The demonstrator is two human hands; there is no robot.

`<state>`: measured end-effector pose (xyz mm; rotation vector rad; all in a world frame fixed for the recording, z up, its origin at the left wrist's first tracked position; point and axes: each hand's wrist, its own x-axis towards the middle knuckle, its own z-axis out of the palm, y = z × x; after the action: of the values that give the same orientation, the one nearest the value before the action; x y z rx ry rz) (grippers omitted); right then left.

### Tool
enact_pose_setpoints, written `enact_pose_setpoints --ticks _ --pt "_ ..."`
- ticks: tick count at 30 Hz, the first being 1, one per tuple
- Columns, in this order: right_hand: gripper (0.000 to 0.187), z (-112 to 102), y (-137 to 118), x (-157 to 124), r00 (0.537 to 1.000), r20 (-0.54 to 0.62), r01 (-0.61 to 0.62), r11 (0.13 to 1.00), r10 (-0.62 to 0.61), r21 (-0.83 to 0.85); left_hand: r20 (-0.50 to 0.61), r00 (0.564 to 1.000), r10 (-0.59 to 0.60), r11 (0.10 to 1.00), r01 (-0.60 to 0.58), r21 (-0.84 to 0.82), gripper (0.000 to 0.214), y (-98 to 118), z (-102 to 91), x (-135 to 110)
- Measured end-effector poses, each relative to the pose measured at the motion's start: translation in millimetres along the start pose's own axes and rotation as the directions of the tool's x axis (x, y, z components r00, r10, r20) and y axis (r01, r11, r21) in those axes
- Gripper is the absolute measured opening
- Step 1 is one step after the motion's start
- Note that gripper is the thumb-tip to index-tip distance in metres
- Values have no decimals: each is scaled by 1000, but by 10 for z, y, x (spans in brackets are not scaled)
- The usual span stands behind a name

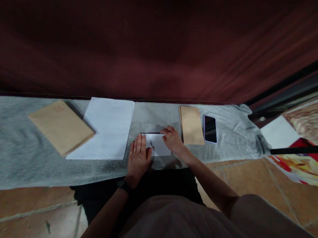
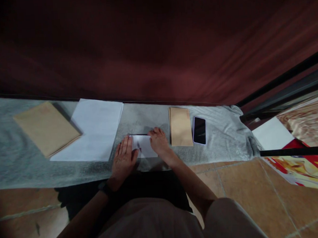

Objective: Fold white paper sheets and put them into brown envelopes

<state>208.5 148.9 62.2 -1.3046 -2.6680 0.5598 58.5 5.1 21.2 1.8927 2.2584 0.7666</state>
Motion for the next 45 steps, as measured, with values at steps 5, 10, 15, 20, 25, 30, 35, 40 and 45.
enact_pose_setpoints --ticks 5,10,15,20,25,30,35,40,45 --pt "27 -366 -126 -9 986 -129 134 953 -102 270 -243 970 -6 993 -23 -115 69 20 -285 259" --pt "26 -616 -261 -154 911 -372 297 907 -177 297 -366 919 147 987 -162 -12 24 83 -710 594" --pt "31 -312 -151 -430 932 -283 283 943 -228 174 -94 954 285 959 -282 42 26 3 -554 339" --pt "35 -7 -62 -815 965 -87 259 955 -248 147 86 960 268 961 -272 51 34 -48 -253 -90" --pt "33 67 -156 -805 969 -90 240 959 -229 152 183 963 197 978 -207 35 44 7 -276 -138" --pt "45 274 -227 -618 982 -103 155 988 -156 -21 193 965 180 983 -184 6 59 193 -255 -86" --pt "51 472 -218 -653 988 -105 103 987 -116 -121 123 985 125 989 -133 63 59 255 -23 -69" --pt "49 509 -190 -675 982 -156 81 987 -102 -138 114 983 142 982 -155 109 63 92 17 -123" --pt "55 494 -70 -740 982 -180 26 982 -61 -189 129 978 167 979 -179 93 61 -72 -102 -168"
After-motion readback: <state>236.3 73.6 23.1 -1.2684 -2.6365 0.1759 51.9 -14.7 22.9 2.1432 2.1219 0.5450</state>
